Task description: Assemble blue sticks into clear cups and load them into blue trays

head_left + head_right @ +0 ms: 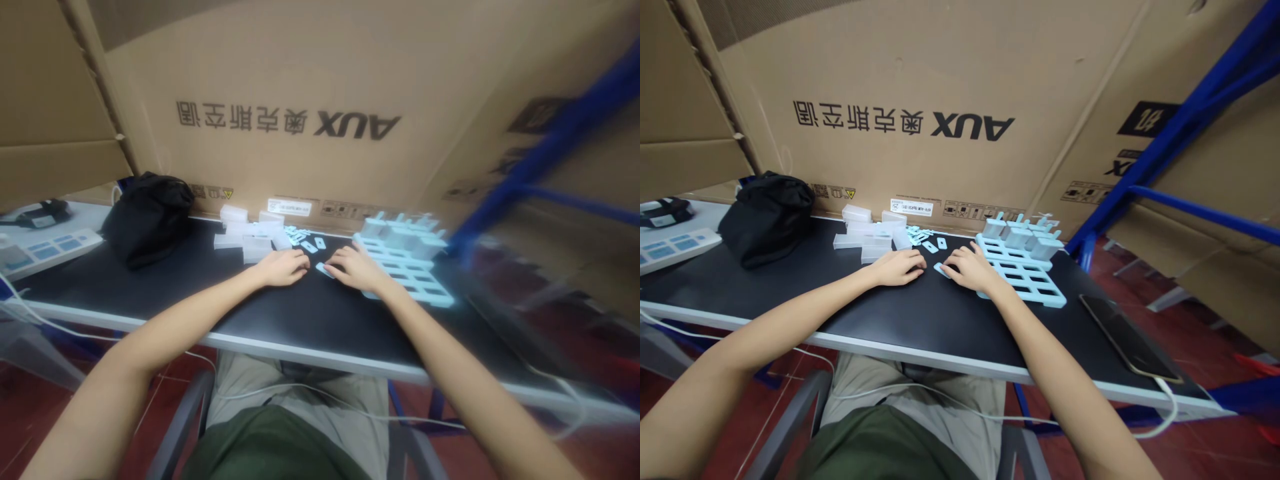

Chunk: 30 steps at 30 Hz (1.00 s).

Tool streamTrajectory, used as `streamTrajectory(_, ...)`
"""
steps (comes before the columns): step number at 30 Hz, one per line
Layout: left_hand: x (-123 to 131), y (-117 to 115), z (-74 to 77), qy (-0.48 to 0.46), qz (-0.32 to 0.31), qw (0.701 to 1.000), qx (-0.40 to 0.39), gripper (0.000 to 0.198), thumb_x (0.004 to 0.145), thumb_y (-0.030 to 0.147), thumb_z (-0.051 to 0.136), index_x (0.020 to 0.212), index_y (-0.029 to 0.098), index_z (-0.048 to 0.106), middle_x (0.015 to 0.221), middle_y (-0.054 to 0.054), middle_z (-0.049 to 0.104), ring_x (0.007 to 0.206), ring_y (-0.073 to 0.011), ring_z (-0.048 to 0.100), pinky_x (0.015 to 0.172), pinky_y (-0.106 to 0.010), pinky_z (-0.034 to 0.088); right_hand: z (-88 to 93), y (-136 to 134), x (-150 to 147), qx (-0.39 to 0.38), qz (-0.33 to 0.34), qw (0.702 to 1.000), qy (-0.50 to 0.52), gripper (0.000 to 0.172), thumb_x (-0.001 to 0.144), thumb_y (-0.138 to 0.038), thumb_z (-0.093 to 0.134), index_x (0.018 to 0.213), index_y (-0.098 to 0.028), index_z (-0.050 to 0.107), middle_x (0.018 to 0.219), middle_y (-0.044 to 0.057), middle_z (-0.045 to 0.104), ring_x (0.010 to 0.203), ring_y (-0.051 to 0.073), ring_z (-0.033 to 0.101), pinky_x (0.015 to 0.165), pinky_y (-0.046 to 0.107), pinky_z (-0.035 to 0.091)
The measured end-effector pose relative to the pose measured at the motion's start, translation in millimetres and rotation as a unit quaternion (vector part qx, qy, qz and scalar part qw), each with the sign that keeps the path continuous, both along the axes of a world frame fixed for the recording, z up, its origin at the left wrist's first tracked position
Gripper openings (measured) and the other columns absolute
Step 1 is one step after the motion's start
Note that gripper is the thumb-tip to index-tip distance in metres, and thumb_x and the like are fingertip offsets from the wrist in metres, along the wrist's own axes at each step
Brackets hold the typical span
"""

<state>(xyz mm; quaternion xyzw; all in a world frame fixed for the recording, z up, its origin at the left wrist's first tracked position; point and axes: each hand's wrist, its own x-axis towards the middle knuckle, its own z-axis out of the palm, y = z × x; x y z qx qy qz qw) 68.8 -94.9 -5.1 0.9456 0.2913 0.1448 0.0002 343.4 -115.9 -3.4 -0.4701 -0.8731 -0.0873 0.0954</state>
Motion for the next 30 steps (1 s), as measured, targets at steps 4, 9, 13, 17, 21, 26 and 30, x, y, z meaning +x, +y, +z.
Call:
streamTrajectory(4,-0.2,0.9,-1.6,-0.011,-0.008,1.000,0.000,0.029,0.106,0.036,0.050,0.126,0.023,0.067,0.130,-0.008,0.068,0.113,-0.0234,0.069,0.088,-0.034,0.056,-2.2,-1.8,-4.8,-0.003,0.020,0.999,0.030,0.049,0.109,-0.049,0.040,0.131,-0.024,0.076,0.131,0.012,0.076,0.125,0.031,0.064,0.126,0.062,0.026)
streamTrajectory(9,-0.1,2.9,-2.5,-0.013,-0.029,0.999,-0.009,0.028,0.107,0.036,0.050,0.116,0.022,0.072,0.131,-0.008,0.069,0.117,-0.0237,0.069,0.096,-0.035,0.056,-2.7,-0.6,-4.5,-0.009,0.005,0.999,0.033,0.050,0.110,-0.047,0.040,0.135,-0.021,0.074,0.123,0.014,0.079,0.120,0.030,0.067,0.124,0.059,0.032)
streamTrajectory(13,-0.1,3.3,-2.4,-0.008,-0.031,0.999,-0.009,0.026,0.106,0.035,0.052,0.112,0.022,0.073,0.128,-0.008,0.070,0.116,-0.0233,0.069,0.094,-0.034,0.057,-1.1,-0.8,-5.4,-0.011,0.004,0.999,0.029,0.048,0.109,-0.045,0.041,0.131,-0.020,0.076,0.118,0.013,0.079,0.118,0.030,0.068,0.123,0.058,0.035)
streamTrajectory(17,-0.4,2.9,-2.5,-0.002,-0.025,1.000,-0.007,0.024,0.106,0.035,0.052,0.112,0.023,0.072,0.128,-0.008,0.069,0.114,-0.0224,0.069,0.092,-0.033,0.056,-1.1,-0.7,-4.9,-0.017,0.015,0.999,0.037,0.045,0.109,-0.045,0.042,0.123,-0.023,0.078,0.123,0.011,0.079,0.117,0.030,0.068,0.123,0.060,0.035)
streamTrajectory(21,-1.0,3.5,-4.2,0.000,-0.026,1.000,0.000,0.026,0.106,0.036,0.053,0.121,0.023,0.070,0.129,-0.009,0.068,0.116,-0.0230,0.067,0.092,-0.033,0.056,-2.8,1.3,-1.8,-0.017,0.029,0.999,0.035,0.041,0.107,-0.045,0.046,0.118,-0.024,0.079,0.130,0.010,0.078,0.119,0.031,0.068,0.122,0.062,0.035)
streamTrajectory(26,-1.1,6.4,-6.9,0.019,-0.041,0.999,0.005,0.035,0.107,0.037,0.051,0.135,0.026,0.069,0.135,-0.008,0.067,0.121,-0.0246,0.065,0.100,-0.037,0.054,-5.5,5.5,1.2,-0.017,0.027,0.999,0.031,0.038,0.105,-0.047,0.052,0.118,-0.024,0.080,0.130,0.011,0.078,0.120,0.032,0.068,0.121,0.062,0.036)
streamTrajectory(30,-0.8,7.2,-6.6,0.022,-0.045,0.999,-0.003,0.031,0.107,0.037,0.052,0.130,0.028,0.072,0.135,-0.007,0.068,0.123,-0.0238,0.065,0.105,-0.036,0.053,-6.7,7.7,2.3,-0.021,0.028,0.999,0.034,0.039,0.105,-0.047,0.052,0.117,-0.023,0.080,0.131,0.011,0.077,0.120,0.032,0.068,0.121,0.062,0.036)
